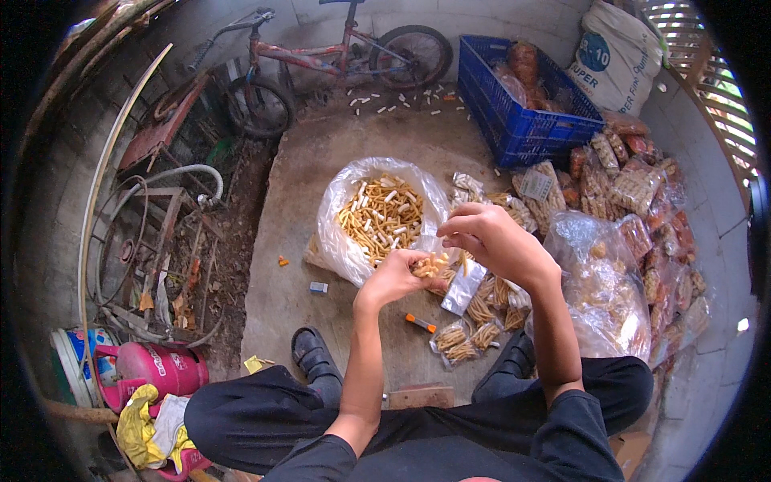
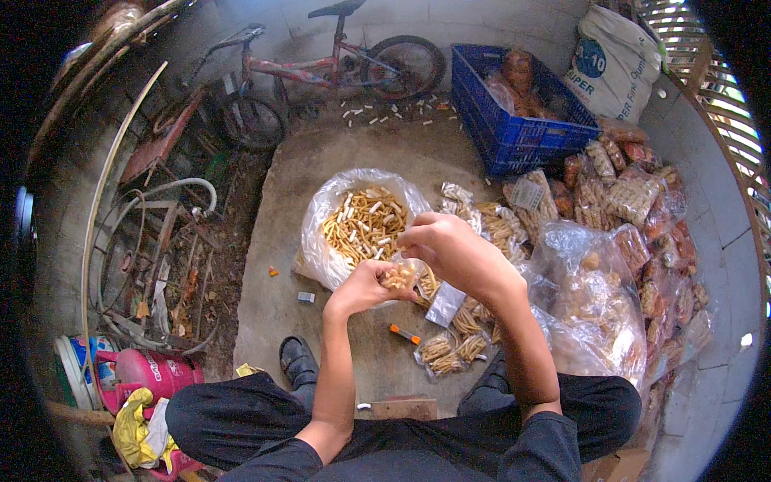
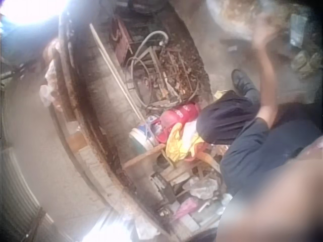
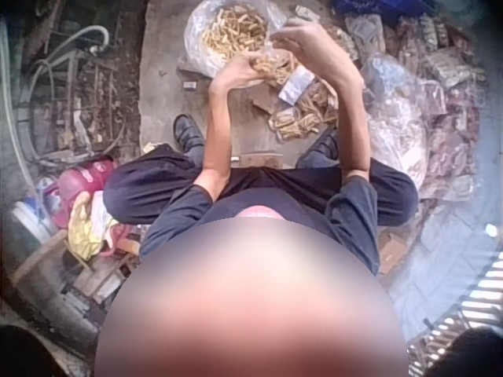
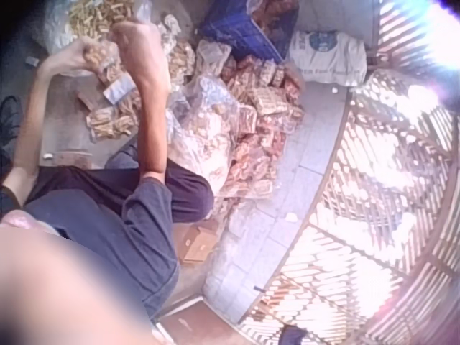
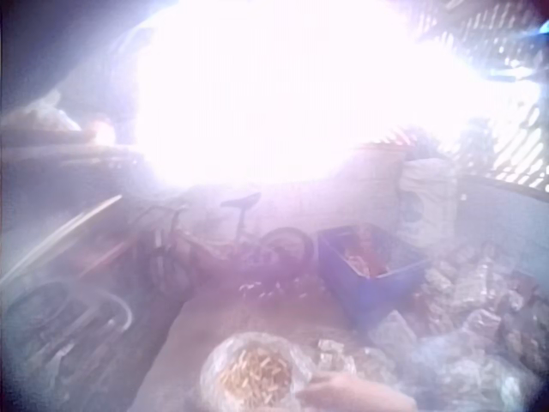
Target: The person sorts snack sticks into small plastic bags by hand from a larger bag.
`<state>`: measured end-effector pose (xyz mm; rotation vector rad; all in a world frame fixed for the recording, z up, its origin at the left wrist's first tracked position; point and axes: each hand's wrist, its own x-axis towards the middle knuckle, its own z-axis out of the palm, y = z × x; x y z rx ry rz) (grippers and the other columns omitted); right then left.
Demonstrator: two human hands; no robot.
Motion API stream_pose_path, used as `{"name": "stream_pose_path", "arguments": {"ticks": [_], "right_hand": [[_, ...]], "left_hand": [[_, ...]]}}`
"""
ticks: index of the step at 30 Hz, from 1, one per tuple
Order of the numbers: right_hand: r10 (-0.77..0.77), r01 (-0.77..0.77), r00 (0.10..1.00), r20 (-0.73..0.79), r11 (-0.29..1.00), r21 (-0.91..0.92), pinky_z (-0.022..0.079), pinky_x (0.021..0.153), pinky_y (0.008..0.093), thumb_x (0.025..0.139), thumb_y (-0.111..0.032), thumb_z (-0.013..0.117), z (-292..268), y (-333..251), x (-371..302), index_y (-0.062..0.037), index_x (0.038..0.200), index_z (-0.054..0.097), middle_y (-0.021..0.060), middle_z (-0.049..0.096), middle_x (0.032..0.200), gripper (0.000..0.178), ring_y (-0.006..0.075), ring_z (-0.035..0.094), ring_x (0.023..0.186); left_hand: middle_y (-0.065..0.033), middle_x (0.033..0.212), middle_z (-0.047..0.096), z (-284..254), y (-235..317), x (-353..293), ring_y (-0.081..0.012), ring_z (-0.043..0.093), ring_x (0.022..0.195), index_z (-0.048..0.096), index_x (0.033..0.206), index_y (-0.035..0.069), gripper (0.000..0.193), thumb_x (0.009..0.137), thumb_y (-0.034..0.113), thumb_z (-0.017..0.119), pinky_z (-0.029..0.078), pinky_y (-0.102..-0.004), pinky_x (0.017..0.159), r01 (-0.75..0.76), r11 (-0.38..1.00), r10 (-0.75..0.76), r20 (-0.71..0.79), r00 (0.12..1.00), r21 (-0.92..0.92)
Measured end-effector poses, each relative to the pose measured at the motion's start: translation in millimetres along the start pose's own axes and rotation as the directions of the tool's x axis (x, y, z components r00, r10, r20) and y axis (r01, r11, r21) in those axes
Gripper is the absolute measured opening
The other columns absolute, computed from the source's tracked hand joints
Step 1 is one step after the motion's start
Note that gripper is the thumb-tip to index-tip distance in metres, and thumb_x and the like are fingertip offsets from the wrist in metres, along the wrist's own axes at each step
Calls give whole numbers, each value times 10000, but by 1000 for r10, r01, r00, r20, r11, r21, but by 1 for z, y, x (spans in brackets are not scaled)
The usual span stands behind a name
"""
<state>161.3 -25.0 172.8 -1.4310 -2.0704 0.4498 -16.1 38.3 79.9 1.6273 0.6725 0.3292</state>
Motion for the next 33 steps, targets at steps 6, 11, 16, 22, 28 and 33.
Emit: {"name": "stream_pose_path", "arguments": {"ticks": [6,11,16,22,28,33], "right_hand": [[-4,12,995,-99,997,79,471,705,337,799,-26,604,2,-1,6,-4,927,641,136,605,852,135,273,605,788],[10,44,939,-343,988,149,453,654,299,804,-24,605,1,-1,9,-24,946,643,109,577,854,146,223,571,748],[127,0,921,-367,946,325,424,607,232,808,-18,619,2,-1,11,-20,964,643,68,561,859,158,122,529,705],[100,3,867,-487,979,205,428,576,233,791,-8,637,9,5,10,-16,952,639,63,590,847,161,109,540,683],[102,-33,786,-610,992,123,440,531,239,770,-32,666,5,0,10,-47,955,643,68,626,853,188,114,546,587],[56,-70,888,-456,997,-13,441,538,252,713,-54,713,12,-1,9,-46,916,643,64,656,787,215,118,554,568]], "left_hand": [[8,801,646,2,-12,7,-48,545,735,653,928,20,310,706,195,780,458,-237,680,5,999,-6,-21,1000,-50],[-52,872,652,3,-16,9,-76,566,778,619,1039,4,438,722,267,766,473,-262,706,-84,988,64,-156,986,-126],[-92,945,651,2,-19,9,-120,597,852,596,1091,-14,522,708,293,772,477,-263,767,-77,997,70,-236,969,-24],[-109,974,649,6,-16,11,-136,601,880,596,1093,-23,549,700,317,774,474,-263,788,-114,993,98,-316,944,-31],[-73,905,659,4,-16,11,-87,568,795,620,1044,-25,492,697,285,782,464,-242,709,-172,983,137,-367,920,-64],[-28,835,652,4,-12,9,-51,524,741,636,1002,-24,435,697,247,785,449,-233,664,-222,971,170,-390,905,-92]]}}
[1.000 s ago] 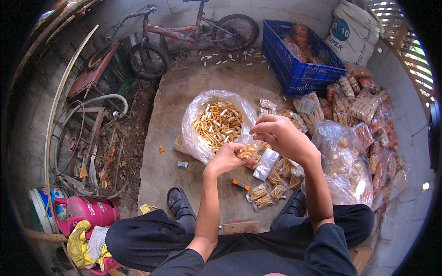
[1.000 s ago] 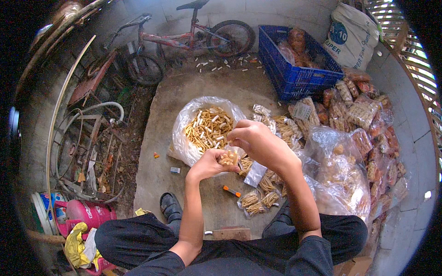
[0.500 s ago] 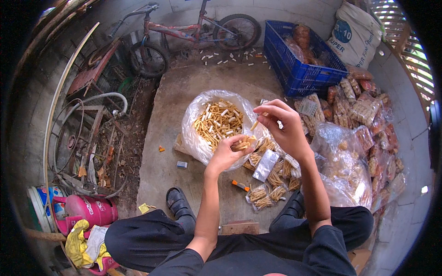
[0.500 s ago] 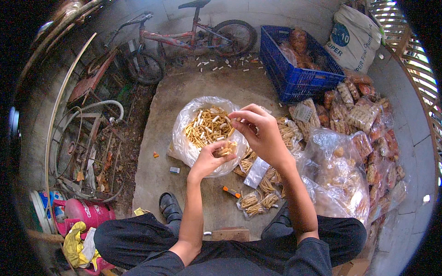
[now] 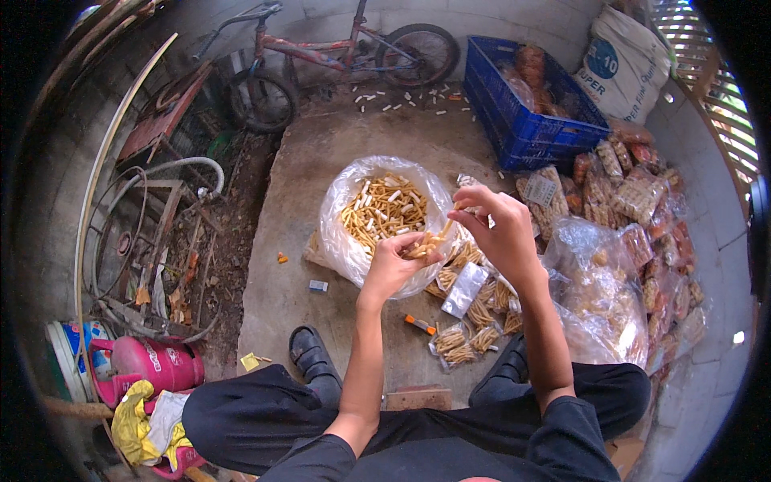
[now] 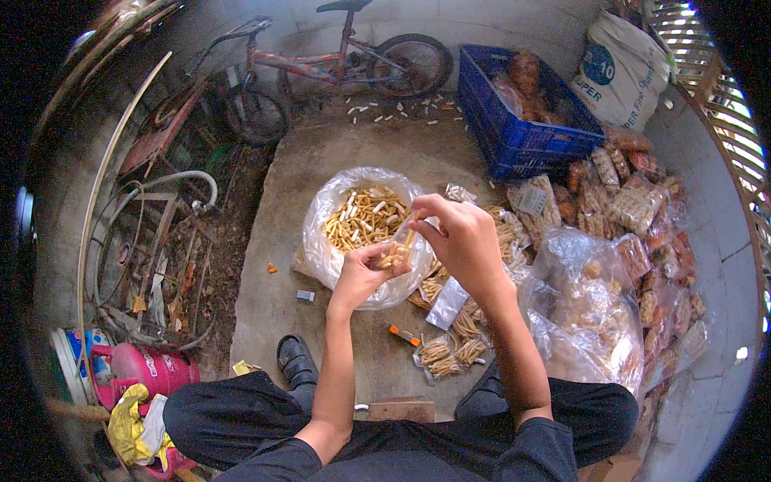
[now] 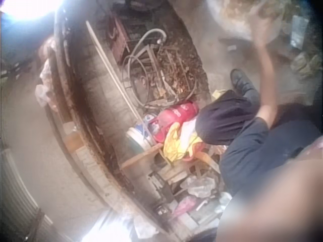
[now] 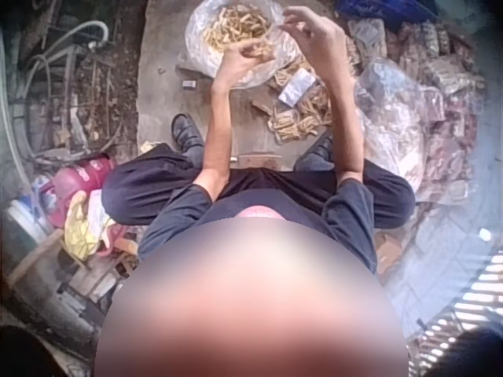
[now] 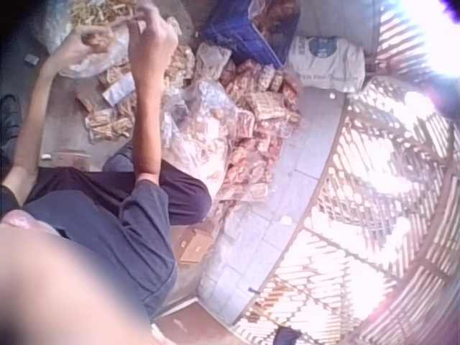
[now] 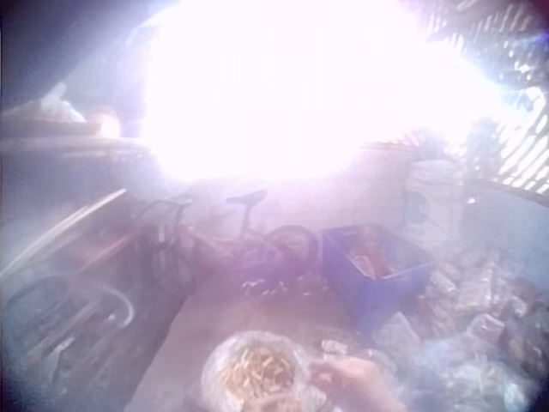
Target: The person sorts snack sticks into small plastic bags by hand from a larger bag.
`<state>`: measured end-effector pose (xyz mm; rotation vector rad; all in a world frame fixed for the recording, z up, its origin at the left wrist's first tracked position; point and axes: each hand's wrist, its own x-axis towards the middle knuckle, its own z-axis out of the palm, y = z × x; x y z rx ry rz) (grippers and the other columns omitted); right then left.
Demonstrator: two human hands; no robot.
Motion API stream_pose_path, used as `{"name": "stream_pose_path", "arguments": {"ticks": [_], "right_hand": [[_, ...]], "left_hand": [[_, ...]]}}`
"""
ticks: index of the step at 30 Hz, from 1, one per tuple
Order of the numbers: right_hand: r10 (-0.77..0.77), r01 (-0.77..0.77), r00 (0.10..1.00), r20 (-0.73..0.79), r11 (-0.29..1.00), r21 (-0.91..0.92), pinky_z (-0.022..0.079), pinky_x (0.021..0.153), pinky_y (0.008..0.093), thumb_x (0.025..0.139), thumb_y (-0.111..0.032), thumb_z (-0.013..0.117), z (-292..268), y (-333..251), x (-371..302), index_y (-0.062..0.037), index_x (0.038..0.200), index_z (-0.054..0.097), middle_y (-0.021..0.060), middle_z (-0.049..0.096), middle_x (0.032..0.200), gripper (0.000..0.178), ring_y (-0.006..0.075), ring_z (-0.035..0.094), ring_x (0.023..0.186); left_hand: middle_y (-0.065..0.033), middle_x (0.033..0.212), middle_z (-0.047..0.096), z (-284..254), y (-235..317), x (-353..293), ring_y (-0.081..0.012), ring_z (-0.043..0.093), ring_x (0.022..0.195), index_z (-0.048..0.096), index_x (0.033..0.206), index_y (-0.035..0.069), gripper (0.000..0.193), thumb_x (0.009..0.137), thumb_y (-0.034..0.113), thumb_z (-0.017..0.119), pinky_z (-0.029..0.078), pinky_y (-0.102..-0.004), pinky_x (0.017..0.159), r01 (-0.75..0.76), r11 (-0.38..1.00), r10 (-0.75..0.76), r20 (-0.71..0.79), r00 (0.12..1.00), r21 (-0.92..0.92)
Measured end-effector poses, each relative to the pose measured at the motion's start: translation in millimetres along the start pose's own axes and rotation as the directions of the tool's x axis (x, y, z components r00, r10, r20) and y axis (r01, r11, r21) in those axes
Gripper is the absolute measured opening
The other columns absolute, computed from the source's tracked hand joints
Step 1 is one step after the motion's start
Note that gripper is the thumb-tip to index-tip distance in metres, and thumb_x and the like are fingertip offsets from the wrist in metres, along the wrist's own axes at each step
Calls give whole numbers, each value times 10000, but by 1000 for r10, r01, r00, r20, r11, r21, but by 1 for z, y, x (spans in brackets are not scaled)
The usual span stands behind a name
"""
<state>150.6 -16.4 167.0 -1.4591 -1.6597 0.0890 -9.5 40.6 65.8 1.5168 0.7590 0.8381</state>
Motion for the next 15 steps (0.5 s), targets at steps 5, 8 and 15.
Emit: {"name": "stream_pose_path", "arguments": {"ticks": [5,8,15], "right_hand": [[-69,72,995,66,997,-38,463,568,340,740,-133,667,12,12,-4,-85,817,632,96,637,706,97,264,614,627],[-48,45,991,124,999,31,470,580,353,745,-109,647,14,19,-4,-77,799,642,121,633,715,63,293,618,651],[99,-122,961,260,990,76,474,604,378,769,-109,625,31,21,-6,-55,832,647,151,632,736,85,305,622,666]], "left_hand": [[-5,796,635,-2,1,0,-49,515,721,650,971,-5,386,698,232,784,443,-236,640,8,1000,-8,44,999,-6],[0,787,632,-2,3,0,-49,511,713,653,960,3,366,701,228,781,442,-234,637,-8,1000,9,58,998,-18],[-8,793,628,-12,9,-2,-44,517,734,647,966,5,336,724,208,764,449,-233,656,315,932,-335,91,938,180]]}}
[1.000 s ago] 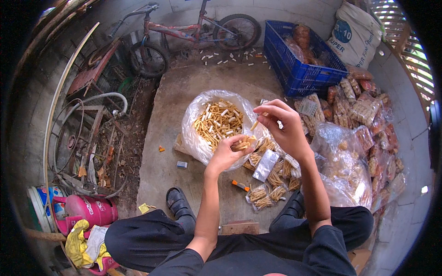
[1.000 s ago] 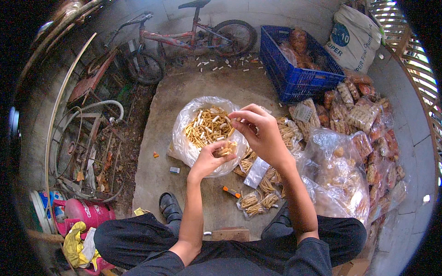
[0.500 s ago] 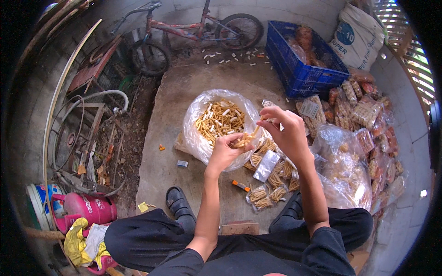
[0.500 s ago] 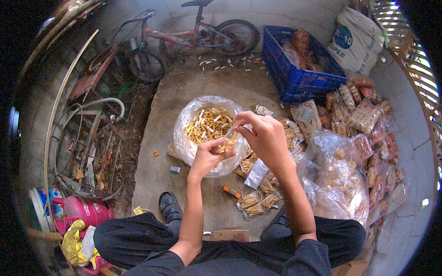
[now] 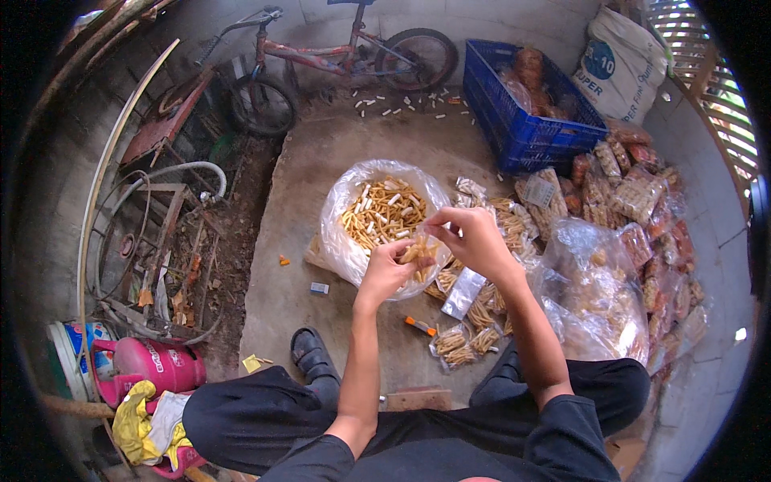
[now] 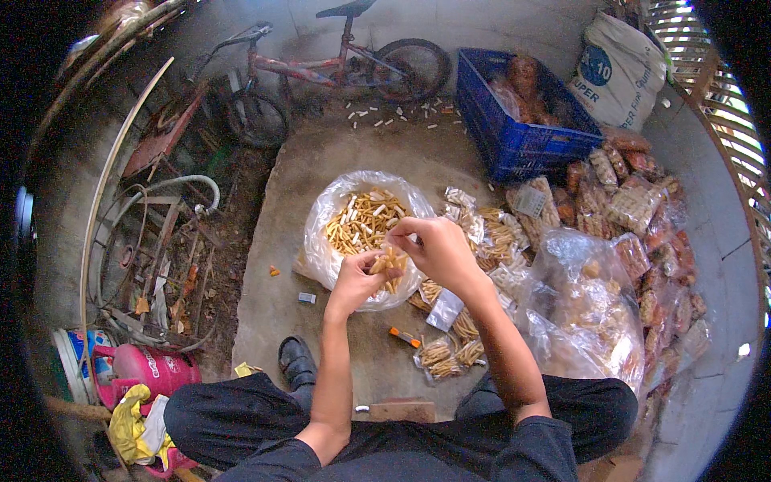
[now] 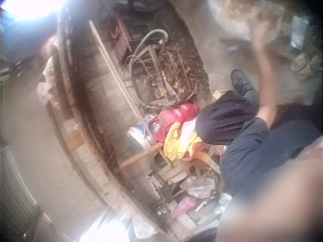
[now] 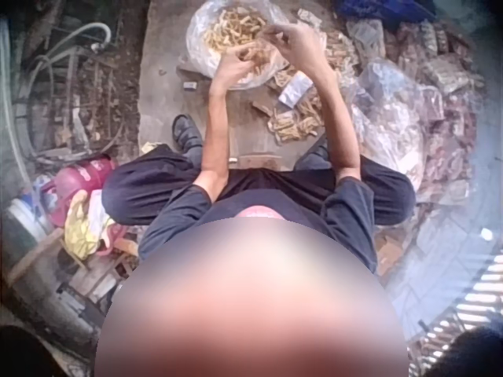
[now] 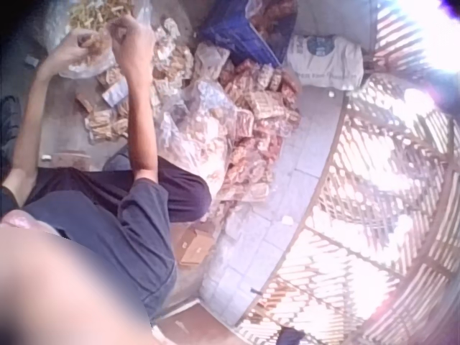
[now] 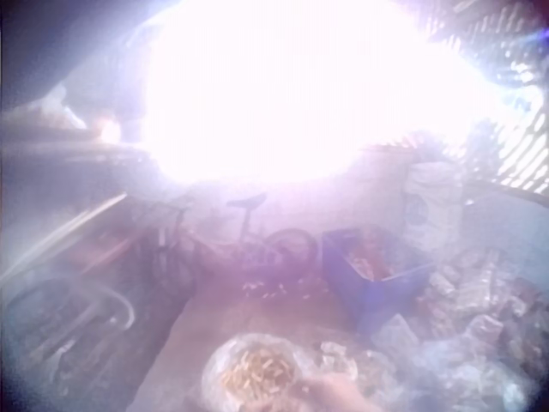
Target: The person sorts snack sticks into small plastic bags by hand from a larger bag.
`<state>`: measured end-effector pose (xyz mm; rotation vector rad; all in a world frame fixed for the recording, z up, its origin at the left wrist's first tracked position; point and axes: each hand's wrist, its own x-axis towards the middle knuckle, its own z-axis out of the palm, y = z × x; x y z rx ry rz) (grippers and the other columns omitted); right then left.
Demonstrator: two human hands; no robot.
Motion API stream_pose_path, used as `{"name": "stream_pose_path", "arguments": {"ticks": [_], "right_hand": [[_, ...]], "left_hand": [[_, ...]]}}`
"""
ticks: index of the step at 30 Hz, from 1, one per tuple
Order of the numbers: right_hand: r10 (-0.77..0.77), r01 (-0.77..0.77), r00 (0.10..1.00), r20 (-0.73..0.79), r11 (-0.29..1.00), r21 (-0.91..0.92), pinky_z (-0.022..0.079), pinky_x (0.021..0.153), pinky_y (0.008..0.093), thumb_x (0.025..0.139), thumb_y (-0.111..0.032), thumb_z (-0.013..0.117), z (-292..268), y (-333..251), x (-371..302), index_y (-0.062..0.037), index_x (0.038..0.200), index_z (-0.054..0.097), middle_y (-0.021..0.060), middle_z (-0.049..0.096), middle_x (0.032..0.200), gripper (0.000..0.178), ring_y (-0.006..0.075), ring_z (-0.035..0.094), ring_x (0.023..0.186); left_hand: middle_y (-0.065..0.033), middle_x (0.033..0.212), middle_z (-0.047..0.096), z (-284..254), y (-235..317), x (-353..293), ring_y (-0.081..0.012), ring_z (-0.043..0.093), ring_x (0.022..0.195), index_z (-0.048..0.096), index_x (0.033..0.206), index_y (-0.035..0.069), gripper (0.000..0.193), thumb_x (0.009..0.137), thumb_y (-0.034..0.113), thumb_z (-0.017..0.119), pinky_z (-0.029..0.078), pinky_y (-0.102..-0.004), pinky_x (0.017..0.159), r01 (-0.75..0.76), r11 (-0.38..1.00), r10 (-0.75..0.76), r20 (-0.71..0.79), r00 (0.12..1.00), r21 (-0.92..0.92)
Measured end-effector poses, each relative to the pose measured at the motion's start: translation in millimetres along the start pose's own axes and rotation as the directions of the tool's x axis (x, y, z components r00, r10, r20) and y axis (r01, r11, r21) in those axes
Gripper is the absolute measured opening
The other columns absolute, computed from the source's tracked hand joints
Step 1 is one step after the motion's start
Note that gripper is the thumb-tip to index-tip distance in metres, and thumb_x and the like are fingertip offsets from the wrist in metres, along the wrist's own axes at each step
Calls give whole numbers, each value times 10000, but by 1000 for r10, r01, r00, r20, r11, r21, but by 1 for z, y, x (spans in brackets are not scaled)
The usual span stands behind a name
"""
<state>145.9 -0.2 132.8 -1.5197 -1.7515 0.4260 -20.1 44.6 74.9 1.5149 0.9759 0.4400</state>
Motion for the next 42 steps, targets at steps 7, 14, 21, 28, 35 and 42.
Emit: {"name": "stream_pose_path", "arguments": {"ticks": [7,14,21,28,35,42], "right_hand": [[78,-46,966,-248,990,132,481,610,293,783,-49,636,-5,-2,1,-2,893,635,135,649,781,119,210,620,647],[-110,139,965,-237,984,112,481,633,296,758,-12,657,-10,-8,-2,-12,889,643,119,643,801,131,209,627,725],[-129,140,981,-146,988,71,486,665,319,750,-30,668,-13,-11,-3,-31,911,650,127,639,837,162,248,627,767],[-211,222,974,-88,963,151,483,688,283,720,3,688,4,-1,-5,-10,870,655,87,629,882,154,191,609,805],[-140,148,988,-68,982,119,476,646,307,717,-33,681,-9,-12,-3,-4,818,622,100,598,816,120,216,600,749],[-143,147,988,-53,986,73,453,627,320,738,-51,670,-14,-4,-5,-10,838,616,97,592,792,121,242,591,716]], "left_hand": [[8,836,616,-2,3,-8,-40,510,666,582,1071,-22,360,793,173,700,434,-197,598,-264,910,289,32,957,-320],[7,828,611,-4,8,-7,-48,515,651,591,1064,-10,300,832,170,653,443,-210,585,-248,892,305,99,947,-378],[2,844,609,-6,7,-9,-53,529,676,581,1079,-4,308,850,196,629,455,-213,621,-249,890,318,129,939,-382],[9,879,596,-8,14,-15,-55,541,736,538,1145,3,321,876,171,594,468,-221,662,-192,855,278,113,954,-482],[8,891,605,-6,5,-7,-58,545,764,561,1108,6,301,864,173,617,456,-210,688,-205,916,253,98,963,-346],[-11,935,620,2,3,-3,-53,556,816,568,1097,16,306,839,160,649,453,-205,721,-233,883,287,74,955,-407]]}}
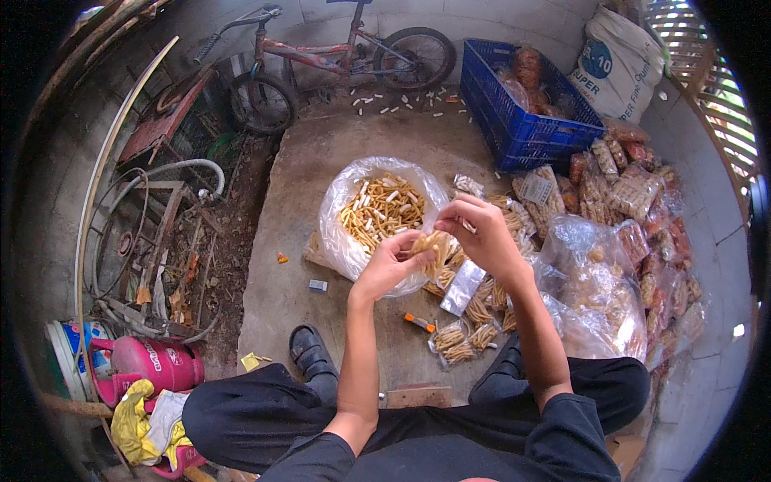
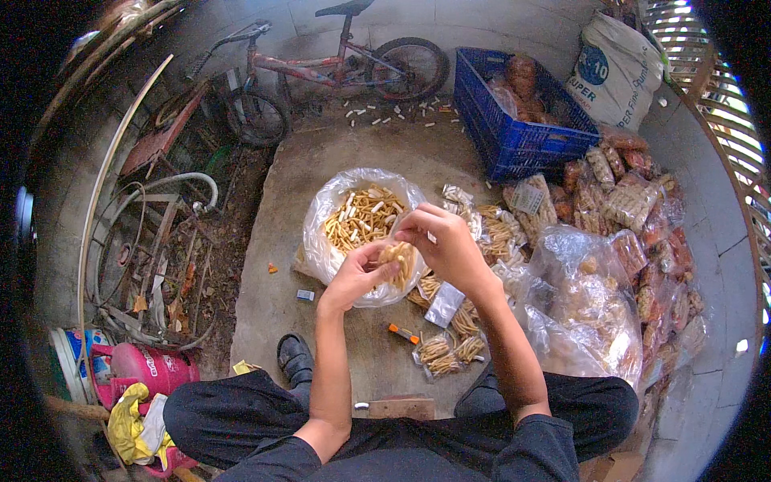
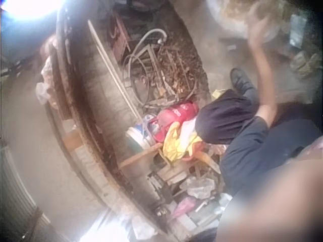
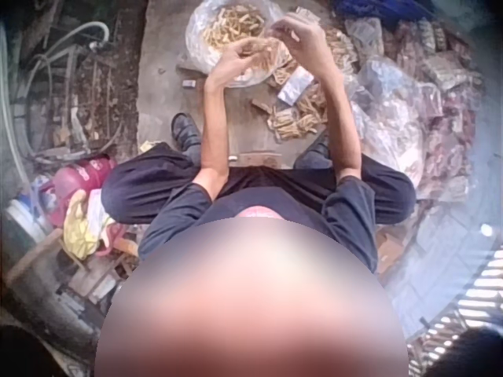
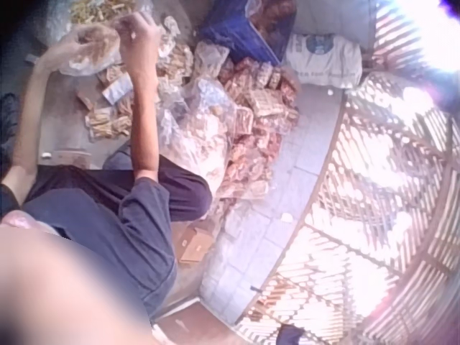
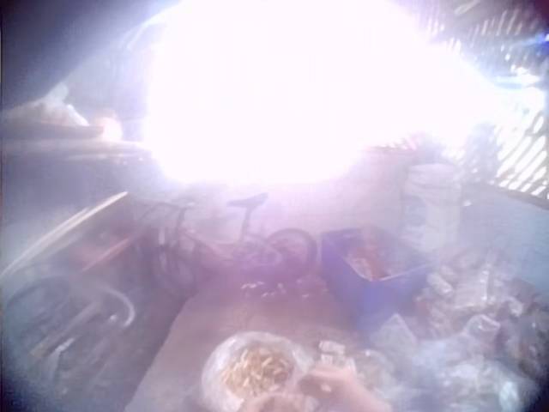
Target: The person sorts snack sticks into small plastic bags by hand from a larger bag.
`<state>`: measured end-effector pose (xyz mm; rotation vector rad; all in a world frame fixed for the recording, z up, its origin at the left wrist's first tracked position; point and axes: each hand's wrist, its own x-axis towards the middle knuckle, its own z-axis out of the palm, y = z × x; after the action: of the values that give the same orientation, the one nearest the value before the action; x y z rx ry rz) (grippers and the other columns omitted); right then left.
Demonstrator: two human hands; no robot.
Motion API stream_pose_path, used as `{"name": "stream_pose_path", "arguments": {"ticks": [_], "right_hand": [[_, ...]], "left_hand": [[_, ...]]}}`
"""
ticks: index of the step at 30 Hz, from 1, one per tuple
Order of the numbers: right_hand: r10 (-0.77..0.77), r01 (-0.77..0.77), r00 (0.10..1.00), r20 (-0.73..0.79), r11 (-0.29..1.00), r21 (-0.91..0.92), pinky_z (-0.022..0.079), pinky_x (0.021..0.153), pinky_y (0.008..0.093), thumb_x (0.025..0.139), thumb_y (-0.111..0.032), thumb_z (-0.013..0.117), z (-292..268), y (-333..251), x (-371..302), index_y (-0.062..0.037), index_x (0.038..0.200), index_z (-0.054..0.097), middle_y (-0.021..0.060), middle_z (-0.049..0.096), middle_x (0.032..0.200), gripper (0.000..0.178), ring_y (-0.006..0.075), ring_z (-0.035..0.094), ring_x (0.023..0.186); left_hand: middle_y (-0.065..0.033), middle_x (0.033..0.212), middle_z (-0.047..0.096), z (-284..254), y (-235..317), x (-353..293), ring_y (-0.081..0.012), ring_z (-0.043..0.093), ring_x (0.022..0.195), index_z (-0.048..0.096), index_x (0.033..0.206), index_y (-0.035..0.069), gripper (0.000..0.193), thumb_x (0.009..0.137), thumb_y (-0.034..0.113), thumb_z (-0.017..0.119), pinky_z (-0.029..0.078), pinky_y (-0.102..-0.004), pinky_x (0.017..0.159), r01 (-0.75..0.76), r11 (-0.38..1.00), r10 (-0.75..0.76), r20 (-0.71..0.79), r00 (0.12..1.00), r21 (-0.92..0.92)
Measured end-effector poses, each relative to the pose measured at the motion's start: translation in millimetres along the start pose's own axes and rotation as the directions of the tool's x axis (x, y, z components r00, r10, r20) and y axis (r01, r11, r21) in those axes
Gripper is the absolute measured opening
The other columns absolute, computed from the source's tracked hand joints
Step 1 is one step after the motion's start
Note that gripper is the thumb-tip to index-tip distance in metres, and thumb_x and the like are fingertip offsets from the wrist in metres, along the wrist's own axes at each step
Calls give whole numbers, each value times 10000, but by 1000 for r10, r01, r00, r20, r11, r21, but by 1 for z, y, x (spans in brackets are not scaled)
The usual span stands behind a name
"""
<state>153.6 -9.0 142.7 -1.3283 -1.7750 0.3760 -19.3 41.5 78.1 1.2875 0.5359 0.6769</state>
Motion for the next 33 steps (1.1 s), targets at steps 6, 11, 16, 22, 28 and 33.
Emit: {"name": "stream_pose_path", "arguments": {"ticks": [6,11,16,22,28,33], "right_hand": [[49,-49,999,17,999,-6,462,670,346,737,-63,657,-3,-6,-1,-27,812,602,108,592,774,100,263,584,778],[5,16,988,156,991,-134,460,674,350,736,-86,650,-11,6,-6,-45,793,600,100,593,770,86,275,576,778],[-98,121,986,133,977,-178,463,682,367,761,-85,611,-3,3,-3,-43,798,606,107,598,783,56,284,576,781],[-47,59,997,63,980,-192,465,710,392,779,-65,579,3,6,-6,-29,838,612,123,616,833,77,304,583,792],[-27,34,994,104,997,-67,455,684,348,761,-24,614,1,7,-2,-7,818,613,114,613,786,60,284,582,743],[-79,86,991,112,995,-57,457,695,367,742,-14,607,-1,0,0,-22,829,595,129,605,825,88,306,579,777]], "left_hand": [[-17,947,618,4,-9,5,-65,564,826,546,1143,10,378,828,183,663,459,-221,735,52,998,-52,-19,998,46],[-29,968,620,0,-16,7,-71,560,864,529,1158,-2,385,846,193,642,456,-220,743,-60,998,60,72,996,-3],[-39,965,627,11,-5,8,-76,567,871,553,1091,-4,275,867,146,608,455,-209,737,-126,987,120,-64,991,-100],[-30,903,643,12,-16,15,-56,574,818,598,948,4,121,875,100,587,451,-186,684,-256,965,234,-248,940,-61],[-15,877,634,16,-6,12,-36,561,802,591,995,6,196,871,157,605,451,-185,680,-250,958,209,-252,945,-142],[-16,913,626,10,-6,8,-48,566,818,519,1143,1,360,876,226,604,465,-212,701,-44,989,61,114,992,-140]]}}
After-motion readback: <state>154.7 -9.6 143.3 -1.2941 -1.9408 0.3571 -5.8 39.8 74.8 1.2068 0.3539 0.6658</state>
